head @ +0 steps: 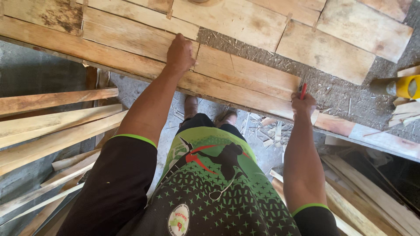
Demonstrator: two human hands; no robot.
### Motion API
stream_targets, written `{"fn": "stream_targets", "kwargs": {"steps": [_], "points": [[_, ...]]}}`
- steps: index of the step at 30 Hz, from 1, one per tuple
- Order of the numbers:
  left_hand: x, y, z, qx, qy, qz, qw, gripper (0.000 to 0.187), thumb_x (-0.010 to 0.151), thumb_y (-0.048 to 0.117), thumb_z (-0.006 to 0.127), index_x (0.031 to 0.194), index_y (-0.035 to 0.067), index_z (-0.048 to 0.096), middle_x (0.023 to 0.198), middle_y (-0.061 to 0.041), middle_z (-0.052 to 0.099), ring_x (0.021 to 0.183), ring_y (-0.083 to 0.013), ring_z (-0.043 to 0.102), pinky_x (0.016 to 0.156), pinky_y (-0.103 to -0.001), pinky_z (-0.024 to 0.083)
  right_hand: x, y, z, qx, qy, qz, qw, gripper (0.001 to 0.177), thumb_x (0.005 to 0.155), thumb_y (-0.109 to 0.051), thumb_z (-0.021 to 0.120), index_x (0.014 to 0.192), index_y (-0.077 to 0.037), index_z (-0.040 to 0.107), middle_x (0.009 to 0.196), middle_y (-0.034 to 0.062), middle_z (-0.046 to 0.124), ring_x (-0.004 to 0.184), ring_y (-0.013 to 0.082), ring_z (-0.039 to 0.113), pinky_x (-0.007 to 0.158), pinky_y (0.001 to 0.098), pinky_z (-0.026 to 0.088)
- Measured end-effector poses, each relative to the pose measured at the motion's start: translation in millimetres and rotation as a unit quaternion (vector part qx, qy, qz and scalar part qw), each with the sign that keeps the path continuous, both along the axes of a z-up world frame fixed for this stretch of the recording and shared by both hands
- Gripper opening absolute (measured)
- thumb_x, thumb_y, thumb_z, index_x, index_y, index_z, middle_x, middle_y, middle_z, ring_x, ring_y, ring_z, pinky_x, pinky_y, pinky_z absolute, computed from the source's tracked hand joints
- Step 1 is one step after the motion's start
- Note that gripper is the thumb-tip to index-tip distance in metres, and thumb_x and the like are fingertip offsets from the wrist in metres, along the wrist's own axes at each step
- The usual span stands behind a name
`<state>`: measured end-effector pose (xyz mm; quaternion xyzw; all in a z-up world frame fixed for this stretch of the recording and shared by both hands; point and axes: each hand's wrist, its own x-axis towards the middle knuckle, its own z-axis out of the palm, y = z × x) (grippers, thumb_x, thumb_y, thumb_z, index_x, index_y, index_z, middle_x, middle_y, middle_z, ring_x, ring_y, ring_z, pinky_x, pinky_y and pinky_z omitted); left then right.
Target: The person uses a red utility knife to scrape the surface of wooden planks arranged on a workbench. They repeatedly scrape along the grain and edges of the planks, occasionally lifting and repositioning them to access different areas.
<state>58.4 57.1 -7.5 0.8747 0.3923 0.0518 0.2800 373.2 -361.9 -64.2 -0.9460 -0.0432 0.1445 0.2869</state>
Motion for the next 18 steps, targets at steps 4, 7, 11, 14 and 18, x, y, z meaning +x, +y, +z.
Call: {"fn": "stream_targets", "kwargs": {"steps": [4,7,11,14,18], "points": [[-3.1,-4.2,3.2,0.023,-0.014,-0.014,1.0,0.045,0.064,0.017,0.097,0.092,0.009,0.062,0.109,-0.014,0.056,0.107,-0.0344,0.059,0.089,-0.047,0.052,2.9,-1.8,-1.4,-0.004,0.01,0.001,1.0,0.022,0.082,-0.025,0.087,0.091,-0.007,0.078,0.08,0.0068,0.072,0.072,0.0155,0.066,0.067,0.032,0.051],[-7.1,-4.9,4.5,0.02,-0.032,-0.03,0.999,0.058,0.064,0.019,0.097,0.109,0.011,0.061,0.112,-0.011,0.058,0.109,-0.0339,0.059,0.091,-0.047,0.052,0.1,-2.6,-4.9,0.023,0.007,-0.016,1.0,0.021,0.082,-0.023,0.086,0.092,-0.007,0.078,0.081,0.0068,0.073,0.073,0.0153,0.066,0.067,0.0325,0.051],[-7.2,-2.8,4.8,0.016,-0.041,-0.051,0.998,0.061,0.064,0.02,0.097,0.112,0.012,0.061,0.115,-0.013,0.058,0.111,-0.0351,0.058,0.091,-0.047,0.051,0.2,-3.4,-6.5,0.042,-0.005,-0.005,0.999,0.02,0.081,-0.022,0.086,0.092,-0.007,0.079,0.081,0.0058,0.073,0.074,0.0145,0.067,0.068,0.0315,0.052],[-6.6,-1.1,4.4,0.025,-0.014,-0.065,0.997,0.057,0.065,0.02,0.097,0.109,0.01,0.061,0.116,-0.012,0.058,0.113,-0.0351,0.057,0.094,-0.047,0.051,1.7,-1.7,-6.2,0.047,0.008,-0.014,0.999,0.02,0.081,-0.019,0.086,0.094,-0.006,0.078,0.085,0.0054,0.074,0.076,0.0139,0.068,0.07,0.0304,0.053],[-5.9,0.3,4.6,0.007,0.022,-0.076,0.997,0.06,0.07,0.021,0.095,0.116,0.01,0.059,0.12,-0.013,0.057,0.116,-0.0341,0.057,0.097,-0.046,0.051,2.4,-0.9,-4.4,0.029,0.042,-0.033,0.998,0.021,0.084,-0.019,0.084,0.098,-0.005,0.077,0.088,0.0061,0.074,0.078,0.0145,0.067,0.07,0.0314,0.053]]}}
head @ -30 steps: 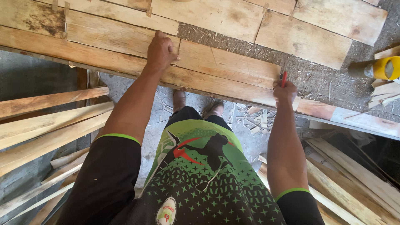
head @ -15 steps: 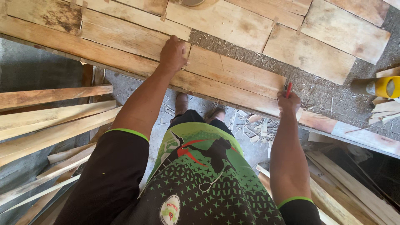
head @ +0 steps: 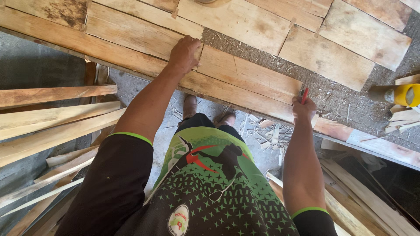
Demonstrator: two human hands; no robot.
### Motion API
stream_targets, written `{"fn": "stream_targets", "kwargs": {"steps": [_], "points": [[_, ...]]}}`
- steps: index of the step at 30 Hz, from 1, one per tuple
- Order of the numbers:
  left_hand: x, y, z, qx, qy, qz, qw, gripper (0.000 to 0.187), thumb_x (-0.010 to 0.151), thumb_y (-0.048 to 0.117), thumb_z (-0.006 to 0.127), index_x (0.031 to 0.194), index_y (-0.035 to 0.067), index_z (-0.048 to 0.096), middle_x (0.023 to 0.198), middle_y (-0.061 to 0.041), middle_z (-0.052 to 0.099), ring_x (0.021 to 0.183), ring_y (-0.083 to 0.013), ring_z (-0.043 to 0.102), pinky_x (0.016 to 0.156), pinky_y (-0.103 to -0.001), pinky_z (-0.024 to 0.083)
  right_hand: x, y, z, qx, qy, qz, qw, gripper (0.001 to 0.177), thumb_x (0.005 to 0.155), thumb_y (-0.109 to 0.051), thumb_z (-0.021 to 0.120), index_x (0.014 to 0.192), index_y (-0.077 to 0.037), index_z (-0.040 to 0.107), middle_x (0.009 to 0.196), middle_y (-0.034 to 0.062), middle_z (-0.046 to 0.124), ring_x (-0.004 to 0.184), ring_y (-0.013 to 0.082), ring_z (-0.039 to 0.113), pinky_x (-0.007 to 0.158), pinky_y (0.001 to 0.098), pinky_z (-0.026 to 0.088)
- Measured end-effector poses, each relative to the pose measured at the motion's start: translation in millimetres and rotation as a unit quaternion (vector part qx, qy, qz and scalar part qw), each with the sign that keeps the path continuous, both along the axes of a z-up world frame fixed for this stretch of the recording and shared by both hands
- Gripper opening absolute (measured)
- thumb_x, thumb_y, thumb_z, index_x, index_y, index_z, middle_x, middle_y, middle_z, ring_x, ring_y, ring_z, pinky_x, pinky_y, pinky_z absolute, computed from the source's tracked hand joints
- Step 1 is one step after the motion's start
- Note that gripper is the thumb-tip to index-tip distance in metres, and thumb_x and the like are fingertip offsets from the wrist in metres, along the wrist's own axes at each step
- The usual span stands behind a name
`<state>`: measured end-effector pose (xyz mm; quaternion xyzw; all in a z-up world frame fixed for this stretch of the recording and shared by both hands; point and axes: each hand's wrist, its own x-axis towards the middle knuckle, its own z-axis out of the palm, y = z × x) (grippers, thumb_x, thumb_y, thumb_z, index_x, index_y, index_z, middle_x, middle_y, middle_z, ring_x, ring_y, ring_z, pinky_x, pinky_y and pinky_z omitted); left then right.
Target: The person uses a red utility knife to scrape the surface of wooden planks arranged on a workbench. They repeatedly scrape along the grain and edges of the planks, occasionally lifting and repositioning them to access different areas.
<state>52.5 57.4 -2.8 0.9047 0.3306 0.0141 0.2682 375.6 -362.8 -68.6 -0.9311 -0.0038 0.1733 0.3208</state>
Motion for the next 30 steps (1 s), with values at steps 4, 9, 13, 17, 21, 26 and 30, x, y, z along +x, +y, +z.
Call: {"fn": "stream_targets", "kwargs": {"steps": [4,9,13,17,21,26,30], "points": [[-0.3,2.1,1.4,0.003,-0.001,-0.006,1.0,0.067,0.07,0.022,0.095,0.123,0.008,0.055,0.121,-0.014,0.057,0.116,-0.0344,0.057,0.098,-0.046,0.05,-0.2,0.9,1.5,0.007,0.006,-0.004,1.0,0.024,0.087,-0.021,0.083,0.101,-0.004,0.075,0.087,0.006,0.072,0.077,0.015,0.065,0.068,0.0334,0.052],[2.2,4.3,0.6,0.008,0.017,-0.012,1.0,0.071,0.069,0.022,0.095,0.124,0.006,0.055,0.12,-0.016,0.058,0.115,-0.0352,0.058,0.097,-0.045,0.052,-0.6,-2.1,-1.4,-0.004,-0.01,0.011,1.0,0.026,0.088,-0.023,0.084,0.101,-0.002,0.075,0.085,0.0049,0.071,0.075,0.0139,0.063,0.066,0.0331,0.05],[4.9,5.7,2.8,0.008,0.013,-0.014,1.0,0.071,0.067,0.022,0.097,0.123,0.006,0.056,0.118,-0.016,0.06,0.115,-0.0358,0.059,0.096,-0.046,0.052,2.0,-4.7,-5.6,0.009,-0.014,0.015,1.0,0.026,0.09,-0.023,0.084,0.099,-0.001,0.073,0.083,0.0049,0.068,0.073,0.0136,0.059,0.062,0.034,0.048],[10.0,11.1,7.8,-0.004,0.05,-0.028,0.998,0.073,0.066,0.024,0.098,0.123,0.006,0.057,0.115,-0.018,0.061,0.112,-0.037,0.061,0.094,-0.046,0.053,4.2,-4.8,-9.3,0.012,-0.016,0.013,1.0,0.025,0.089,-0.023,0.084,0.097,-0.003,0.073,0.082,0.0034,0.069,0.072,0.0124,0.059,0.062,0.0325,0.048],[12.3,12.2,9.0,-0.002,0.056,-0.028,0.998,0.075,0.064,0.025,0.098,0.123,0.005,0.056,0.115,-0.019,0.062,0.111,-0.0372,0.062,0.094,-0.046,0.053,4.6,-4.5,-8.6,0.013,-0.015,0.016,1.0,0.024,0.09,-0.023,0.084,0.098,-0.003,0.073,0.083,0.0032,0.069,0.072,0.0125,0.06,0.063,0.0323,0.049],[9.6,13.4,3.6,-0.024,0.049,-0.031,0.998,0.071,0.066,0.025,0.098,0.122,0.008,0.057,0.113,-0.016,0.064,0.111,-0.0353,0.063,0.094,-0.046,0.053,2.4,-3.5,-2.0,0.014,0.008,0.01,1.0,0.022,0.091,-0.023,0.082,0.099,-0.004,0.074,0.085,0.0029,0.069,0.074,0.0124,0.06,0.064,0.0327,0.049],[7.1,10.8,-0.8,-0.012,0.005,-0.017,1.0,0.072,0.064,0.023,0.097,0.122,0.008,0.058,0.114,-0.014,0.065,0.11,-0.0348,0.063,0.093,-0.046,0.053,0.9,-1.6,5.4,-0.002,0.009,0.021,1.0,0.023,0.091,-0.024,0.082,0.099,-0.004,0.074,0.085,0.0033,0.069,0.074,0.0126,0.061,0.064,0.033,0.05]]}}
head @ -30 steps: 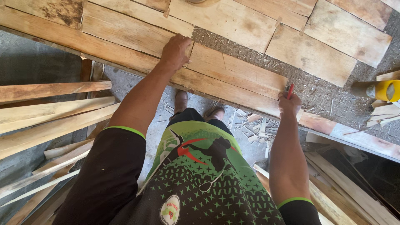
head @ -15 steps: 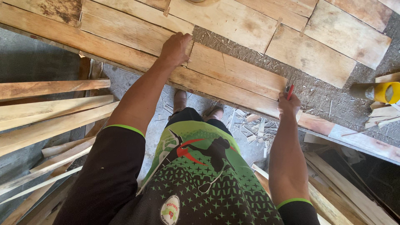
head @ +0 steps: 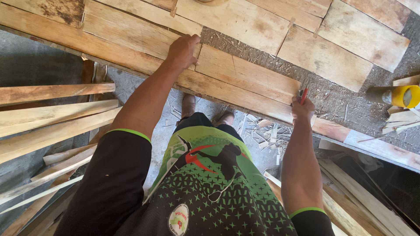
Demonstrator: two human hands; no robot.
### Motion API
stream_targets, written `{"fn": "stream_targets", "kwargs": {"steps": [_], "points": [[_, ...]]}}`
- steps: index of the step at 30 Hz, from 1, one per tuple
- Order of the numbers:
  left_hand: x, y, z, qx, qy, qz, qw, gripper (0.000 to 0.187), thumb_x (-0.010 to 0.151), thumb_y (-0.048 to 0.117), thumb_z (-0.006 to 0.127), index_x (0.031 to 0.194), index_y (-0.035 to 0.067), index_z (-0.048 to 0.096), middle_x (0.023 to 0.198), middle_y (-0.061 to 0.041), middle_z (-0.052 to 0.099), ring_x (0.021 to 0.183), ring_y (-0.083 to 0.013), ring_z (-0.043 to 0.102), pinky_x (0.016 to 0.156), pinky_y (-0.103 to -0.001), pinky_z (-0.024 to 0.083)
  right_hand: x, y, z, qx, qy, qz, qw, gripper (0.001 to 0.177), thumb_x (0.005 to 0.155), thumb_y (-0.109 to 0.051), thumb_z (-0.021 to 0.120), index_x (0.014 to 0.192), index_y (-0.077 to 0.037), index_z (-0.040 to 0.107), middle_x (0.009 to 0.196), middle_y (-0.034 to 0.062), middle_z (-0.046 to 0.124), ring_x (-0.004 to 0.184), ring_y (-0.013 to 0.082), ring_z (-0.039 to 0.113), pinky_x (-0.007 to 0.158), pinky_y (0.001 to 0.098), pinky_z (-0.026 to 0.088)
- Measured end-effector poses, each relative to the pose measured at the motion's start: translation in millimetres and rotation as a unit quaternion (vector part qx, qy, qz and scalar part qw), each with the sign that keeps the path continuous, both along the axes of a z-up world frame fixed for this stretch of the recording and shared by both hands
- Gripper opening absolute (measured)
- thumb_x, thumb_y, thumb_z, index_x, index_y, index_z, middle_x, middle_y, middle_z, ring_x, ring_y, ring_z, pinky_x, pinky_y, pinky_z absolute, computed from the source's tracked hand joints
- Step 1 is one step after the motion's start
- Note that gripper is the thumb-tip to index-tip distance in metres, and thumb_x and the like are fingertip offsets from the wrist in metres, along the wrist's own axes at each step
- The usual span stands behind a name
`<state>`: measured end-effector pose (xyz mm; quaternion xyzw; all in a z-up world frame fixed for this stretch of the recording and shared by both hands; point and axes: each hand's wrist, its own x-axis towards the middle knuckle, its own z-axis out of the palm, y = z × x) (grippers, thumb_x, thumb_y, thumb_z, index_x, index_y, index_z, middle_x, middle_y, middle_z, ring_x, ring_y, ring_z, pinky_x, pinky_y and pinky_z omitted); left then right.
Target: The person uses a red utility knife to scrape the surface of wooden planks arranged on a workbench. They repeatedly scrape along the grain and edges of the planks, occasionally lifting and repositioning them to access different areas.
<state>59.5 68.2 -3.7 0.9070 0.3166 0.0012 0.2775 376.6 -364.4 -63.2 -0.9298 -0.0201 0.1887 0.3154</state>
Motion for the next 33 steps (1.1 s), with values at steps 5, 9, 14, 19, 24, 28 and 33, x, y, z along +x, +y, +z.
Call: {"fn": "stream_targets", "kwargs": {"steps": [5,9,14,19,24,28,33], "points": [[-17.3,-12.1,-1.0,0.033,-0.106,0.001,0.994,0.065,0.068,0.021,0.094,0.12,0.005,0.059,0.12,-0.016,0.061,0.112,-0.0373,0.06,0.092,-0.049,0.051,-4.5,3.5,5.3,-0.003,-0.005,-0.006,1.0,0.025,0.091,-0.026,0.083,0.099,-0.004,0.074,0.082,0.0041,0.068,0.073,0.0135,0.06,0.063,0.0346,0.048],[-46.1,-25.6,-4.7,0.094,-0.154,0.022,0.983,0.043,0.087,0.02,0.089,0.114,0.006,0.059,0.121,-0.015,0.059,0.116,-0.0357,0.059,0.101,-0.05,0.048,-5.2,3.9,5.2,-0.02,-0.01,-0.009,1.0,0.025,0.093,-0.027,0.08,0.099,-0.004,0.074,0.081,0.0054,0.068,0.071,0.0143,0.059,0.063,0.0357,0.048],[-90.0,-68.0,-17.5,0.197,-0.153,0.086,0.965,0.036,0.097,0.015,0.072,0.129,0.007,0.058,0.15,-0.019,0.053,0.143,-0.0391,0.049,0.122,-0.05,0.039,-0.3,0.1,-0.8,-0.022,-0.022,0.018,0.999,0.024,0.095,-0.027,0.078,0.101,-0.005,0.074,0.082,0.0044,0.069,0.072,0.0134,0.061,0.065,0.0349,0.048],[-100.5,-100.9,-26.9,0.168,-0.133,0.045,0.976,0.062,0.105,0.025,0.062,0.155,-0.003,0.04,0.166,-0.025,0.032,0.156,-0.0425,0.027,0.129,-0.053,0.022,3.3,-2.7,-7.7,0.012,-0.006,0.004,1.0,0.022,0.094,-0.027,0.077,0.102,-0.006,0.075,0.084,0.0031,0.07,0.074,0.0141,0.061,0.064,0.0348,0.049],[-97.4,-110.8,-23.2,0.165,-0.059,0.036,0.984,0.073,0.1,0.024,0.059,0.161,-0.005,0.03,0.169,-0.023,0.026,0.158,-0.0389,0.02,0.13,-0.052,0.015,5.6,-0.7,-2.3,-0.029,0.009,0.012,0.999,0.022,0.097,-0.028,0.076,0.104,-0.008,0.073,0.083,0.0034,0.069,0.069,0.0143,0.061,0.058,0.0362,0.048],[-93.2,-109.5,-20.0,0.163,-0.031,0.033,0.986,0.074,0.105,0.034,0.055,0.161,-0.006,0.028,0.17,-0.023,0.022,0.158,-0.0383,0.016,0.13,-0.052,0.011,7.9,2.3,2.8,-0.055,0.033,0.003,0.998,0.019,0.097,-0.027,0.074,0.104,-0.009,0.073,0.081,0.0027,0.07,0.064,0.0128,0.062,0.053,0.0351,0.047],[-91.9,-109.6,-18.5,0.157,0.0,0.029,0.987,0.075,0.107,0.039,0.053,0.161,-0.005,0.026,0.171,-0.022,0.018,0.159,-0.0372,0.012,0.129,-0.052,0.008,10.4,2.0,6.7,-0.021,0.052,0.012,0.998,0.015,0.097,-0.022,0.073,0.102,-0.008,0.072,0.081,0.0039,0.068,0.06,0.0124,0.06,0.049,0.0326,0.046]]}}
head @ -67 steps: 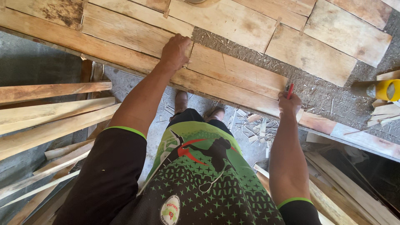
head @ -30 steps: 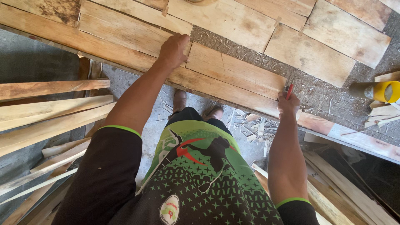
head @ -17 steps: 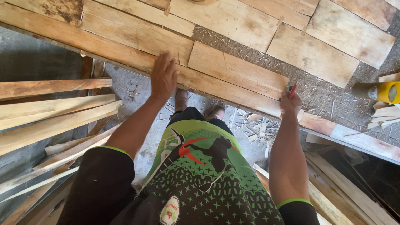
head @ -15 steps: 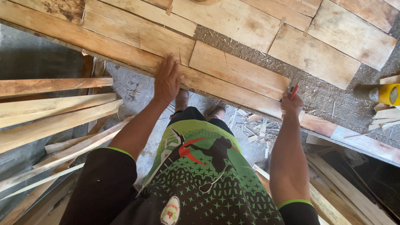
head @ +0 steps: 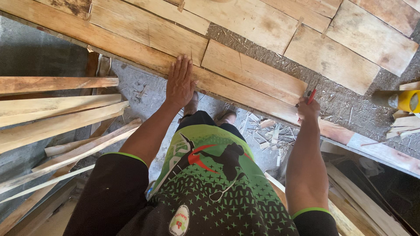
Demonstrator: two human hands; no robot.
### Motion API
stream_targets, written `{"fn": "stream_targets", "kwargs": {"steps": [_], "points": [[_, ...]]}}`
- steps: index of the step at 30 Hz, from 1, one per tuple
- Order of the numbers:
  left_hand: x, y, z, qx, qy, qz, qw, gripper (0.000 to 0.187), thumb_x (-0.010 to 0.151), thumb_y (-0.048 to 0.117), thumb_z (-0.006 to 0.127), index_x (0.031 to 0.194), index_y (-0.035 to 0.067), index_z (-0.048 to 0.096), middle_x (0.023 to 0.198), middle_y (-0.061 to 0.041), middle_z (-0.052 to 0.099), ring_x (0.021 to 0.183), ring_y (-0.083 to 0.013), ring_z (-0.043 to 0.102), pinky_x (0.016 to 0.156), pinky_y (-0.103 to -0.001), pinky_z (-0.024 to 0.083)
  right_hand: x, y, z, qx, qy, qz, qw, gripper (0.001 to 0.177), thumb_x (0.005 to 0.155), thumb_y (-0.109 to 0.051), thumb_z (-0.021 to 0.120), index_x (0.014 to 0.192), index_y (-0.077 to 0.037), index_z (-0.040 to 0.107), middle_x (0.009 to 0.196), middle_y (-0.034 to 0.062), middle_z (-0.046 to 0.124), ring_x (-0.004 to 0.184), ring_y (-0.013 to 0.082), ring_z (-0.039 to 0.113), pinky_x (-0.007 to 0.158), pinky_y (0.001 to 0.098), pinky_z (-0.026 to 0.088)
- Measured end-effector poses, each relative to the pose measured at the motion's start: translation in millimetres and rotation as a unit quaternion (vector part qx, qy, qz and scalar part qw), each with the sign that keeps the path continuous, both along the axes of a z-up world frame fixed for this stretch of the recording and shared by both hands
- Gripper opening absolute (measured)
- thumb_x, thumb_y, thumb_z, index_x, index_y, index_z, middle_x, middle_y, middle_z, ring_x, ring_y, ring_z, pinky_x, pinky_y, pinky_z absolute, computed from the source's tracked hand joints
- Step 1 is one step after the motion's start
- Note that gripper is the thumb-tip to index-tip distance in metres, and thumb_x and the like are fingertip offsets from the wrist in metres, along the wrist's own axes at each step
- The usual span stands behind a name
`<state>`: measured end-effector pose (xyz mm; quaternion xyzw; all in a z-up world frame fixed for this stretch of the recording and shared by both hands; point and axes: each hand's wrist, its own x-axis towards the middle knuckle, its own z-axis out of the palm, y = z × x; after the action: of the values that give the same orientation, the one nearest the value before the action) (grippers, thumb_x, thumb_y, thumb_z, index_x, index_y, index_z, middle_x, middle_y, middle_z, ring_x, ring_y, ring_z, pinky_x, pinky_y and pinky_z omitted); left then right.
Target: The person uses a red utility knife to scrape the surface of wooden planks arranged on a workbench. They repeatedly scrape along the grain and edges of the planks, occasionally lifting and repositioning them to access different areas.
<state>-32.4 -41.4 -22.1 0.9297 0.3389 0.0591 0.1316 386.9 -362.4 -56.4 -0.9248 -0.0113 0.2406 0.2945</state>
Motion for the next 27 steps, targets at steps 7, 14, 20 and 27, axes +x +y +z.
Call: {"fn": "stream_targets", "kwargs": {"steps": [7,14,20,27], "points": [[9.0,-3.0,-9.3,-0.017,-0.101,0.008,0.995,0.068,0.108,0.028,0.055,0.163,-0.003,0.028,0.172,-0.024,0.017,0.16,-0.0407,0.012,0.132,-0.054,0.011,0.3,-1.1,5.6,-0.014,0.013,-0.002,1.0,0.015,0.096,-0.022,0.074,0.099,-0.007,0.072,0.078,0.003,0.067,0.059,0.0126,0.06,0.048,0.0324,0.047],[39.0,-5.8,-21.1,-0.049,-0.15,0.048,0.986,0.06,0.097,0.007,0.061,0.154,0.003,0.045,0.17,-0.022,0.02,0.158,-0.0431,0.015,0.129,-0.056,0.014,2.9,-0.7,3.3,0.013,0.034,-0.009,0.999,0.016,0.096,-0.022,0.074,0.1,-0.007,0.07,0.075,0.0033,0.063,0.056,0.0141,0.058,0.046,0.0331,0.045],[37.1,-7.4,-20.4,-0.071,-0.184,0.07,0.978,0.05,0.095,0.005,0.061,0.145,0.003,0.054,0.169,-0.021,0.026,0.159,-0.043,0.018,0.13,-0.056,0.017,1.1,-2.5,3.7,0.006,0.026,0.012,1.0,0.018,0.098,-0.024,0.074,0.1,-0.007,0.07,0.075,0.0024,0.063,0.057,0.0124,0.057,0.046,0.0324,0.045],[33.9,-7.5,-23.1,-0.054,-0.174,0.044,0.982,0.047,0.103,0.012,0.055,0.147,-0.001,0.051,0.168,-0.019,0.029,0.158,-0.0377,0.021,0.13,-0.053,0.016,-5.5,-0.3,13.5,0.039,0.047,-0.018,0.998,0.023,0.099,-0.029,0.073,0.099,-0.007,0.068,0.074,0.0,0.061,0.057,0.0118,0.054,0.047,0.0321,0.042]]}}
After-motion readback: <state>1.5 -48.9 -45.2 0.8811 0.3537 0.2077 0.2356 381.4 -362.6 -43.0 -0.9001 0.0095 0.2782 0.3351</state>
